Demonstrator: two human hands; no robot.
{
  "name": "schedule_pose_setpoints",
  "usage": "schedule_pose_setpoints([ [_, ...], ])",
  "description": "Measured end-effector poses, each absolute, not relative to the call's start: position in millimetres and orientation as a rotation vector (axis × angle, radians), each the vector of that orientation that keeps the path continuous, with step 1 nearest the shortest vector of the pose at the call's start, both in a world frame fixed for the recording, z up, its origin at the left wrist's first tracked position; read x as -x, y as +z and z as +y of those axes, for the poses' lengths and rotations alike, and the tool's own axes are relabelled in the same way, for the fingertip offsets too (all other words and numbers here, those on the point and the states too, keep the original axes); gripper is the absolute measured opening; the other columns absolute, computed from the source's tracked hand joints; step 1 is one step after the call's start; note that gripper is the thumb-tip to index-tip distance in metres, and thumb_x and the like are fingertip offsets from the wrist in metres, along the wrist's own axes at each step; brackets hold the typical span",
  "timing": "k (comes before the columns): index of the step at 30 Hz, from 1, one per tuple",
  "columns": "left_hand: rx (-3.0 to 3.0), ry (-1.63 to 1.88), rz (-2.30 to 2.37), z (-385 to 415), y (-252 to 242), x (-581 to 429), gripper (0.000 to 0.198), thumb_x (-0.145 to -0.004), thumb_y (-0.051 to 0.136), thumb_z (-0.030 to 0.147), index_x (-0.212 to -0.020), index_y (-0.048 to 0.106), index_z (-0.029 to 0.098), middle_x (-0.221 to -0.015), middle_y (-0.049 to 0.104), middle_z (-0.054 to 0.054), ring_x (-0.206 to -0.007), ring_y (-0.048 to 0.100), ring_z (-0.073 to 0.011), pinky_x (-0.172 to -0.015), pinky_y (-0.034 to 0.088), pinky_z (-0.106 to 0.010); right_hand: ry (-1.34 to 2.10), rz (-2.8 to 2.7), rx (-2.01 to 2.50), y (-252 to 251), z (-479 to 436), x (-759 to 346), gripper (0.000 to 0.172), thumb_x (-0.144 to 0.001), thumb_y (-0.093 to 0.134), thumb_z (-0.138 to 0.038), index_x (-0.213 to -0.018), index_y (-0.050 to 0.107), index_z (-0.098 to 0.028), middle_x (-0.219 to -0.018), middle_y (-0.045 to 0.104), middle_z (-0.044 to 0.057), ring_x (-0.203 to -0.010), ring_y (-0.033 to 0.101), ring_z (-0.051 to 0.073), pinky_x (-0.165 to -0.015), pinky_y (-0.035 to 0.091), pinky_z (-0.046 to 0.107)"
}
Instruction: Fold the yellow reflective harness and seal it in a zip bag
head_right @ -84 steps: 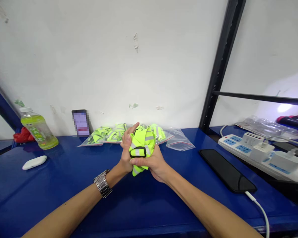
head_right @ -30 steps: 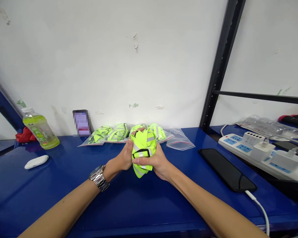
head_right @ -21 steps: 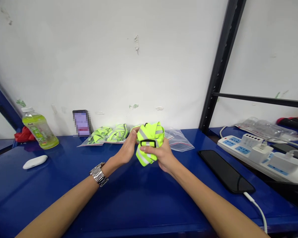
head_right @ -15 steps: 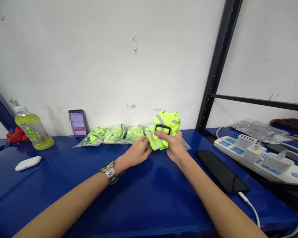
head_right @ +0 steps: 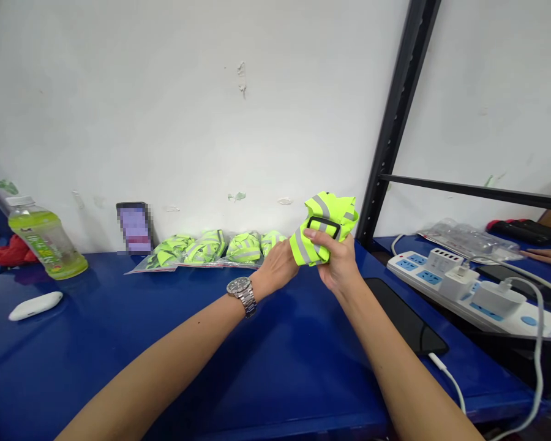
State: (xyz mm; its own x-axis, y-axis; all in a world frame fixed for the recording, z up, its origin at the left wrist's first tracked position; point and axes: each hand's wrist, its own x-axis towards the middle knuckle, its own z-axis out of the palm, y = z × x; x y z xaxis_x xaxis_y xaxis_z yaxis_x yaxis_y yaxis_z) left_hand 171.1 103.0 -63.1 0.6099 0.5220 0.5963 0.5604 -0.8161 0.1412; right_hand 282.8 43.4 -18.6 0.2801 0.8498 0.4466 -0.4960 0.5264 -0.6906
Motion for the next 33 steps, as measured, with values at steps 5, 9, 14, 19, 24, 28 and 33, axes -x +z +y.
schedule_pose_setpoints([
  [5,2.511,-0.992,-1.111,95,-27,-149,0.016,-0.097,0.03,0.017,-0.098,0.045,0.013,-0.083,0.059,-0.013,-0.067,0.06,-0.0209,-0.061,0.044,-0.033,0.997,-0.951,0.569,-22,44,-281,0.044,-0.052,0.084,-0.015,-0.093,0.07,-0.02,-0.081,0.072,-0.001,-0.07,0.067,0.019,-0.067,0.055,0.032],
  [9,2.307,-1.058,-1.174,85,-10,-123,0.028,-0.101,0.019,0.026,-0.096,0.044,0.014,-0.081,0.058,-0.011,-0.064,0.058,-0.0184,-0.056,0.041,-0.03,1.046,-1.071,0.715,-28,44,-273,0.048,-0.048,0.086,-0.017,-0.093,0.071,-0.017,-0.09,0.074,0.004,-0.078,0.069,0.025,-0.071,0.055,0.036],
  [14,2.154,-1.002,-1.109,72,-21,-78,0.029,-0.099,0.024,0.023,-0.085,0.047,0.017,-0.067,0.054,-0.005,-0.054,0.051,-0.014,-0.049,0.033,-0.026,1.199,-1.321,0.888,-32,37,-259,0.048,-0.046,0.086,-0.016,-0.091,0.071,-0.016,-0.087,0.074,0.005,-0.077,0.067,0.024,-0.069,0.055,0.034],
  [19,2.167,-0.809,-0.916,43,-51,-39,0.026,-0.095,0.035,0.016,-0.073,0.049,0.019,-0.059,0.05,-0.002,-0.054,0.048,-0.0164,-0.054,0.034,-0.031,1.28,-1.593,1.014,-35,29,-241,0.033,-0.048,0.081,-0.013,-0.079,0.071,-0.017,-0.075,0.07,-0.001,-0.07,0.064,0.019,-0.062,0.051,0.029],
  [24,2.335,-0.338,-0.612,20,-44,-11,0.024,-0.095,0.039,0.022,-0.077,0.054,0.017,-0.065,0.053,-0.003,-0.062,0.05,-0.0189,-0.06,0.038,-0.033,1.278,-1.819,1.068,-47,32,-238,0.028,-0.048,0.08,-0.014,-0.073,0.07,-0.018,-0.074,0.07,-0.001,-0.075,0.064,0.021,-0.065,0.051,0.029],
  [28,2.491,-0.369,-0.754,37,-16,8,0.063,-0.077,0.061,0.063,-0.119,0.052,0.016,-0.113,0.059,-0.015,-0.102,0.053,-0.0323,-0.086,0.041,-0.044,1.321,-1.922,1.085,-53,36,-240,0.022,-0.05,0.08,-0.015,-0.069,0.069,-0.018,-0.073,0.071,-0.001,-0.073,0.065,0.021,-0.063,0.05,0.029],
  [33,2.784,-0.182,-0.741,70,-14,0,0.113,-0.051,0.082,0.057,-0.144,0.025,0.03,-0.154,0.027,-0.012,-0.138,0.028,-0.0357,-0.109,0.022,-0.047,1.392,-1.938,1.091,-51,38,-242,0.025,-0.049,0.08,-0.015,-0.071,0.068,-0.017,-0.076,0.07,0.0,-0.073,0.063,0.02,-0.064,0.05,0.029],
])
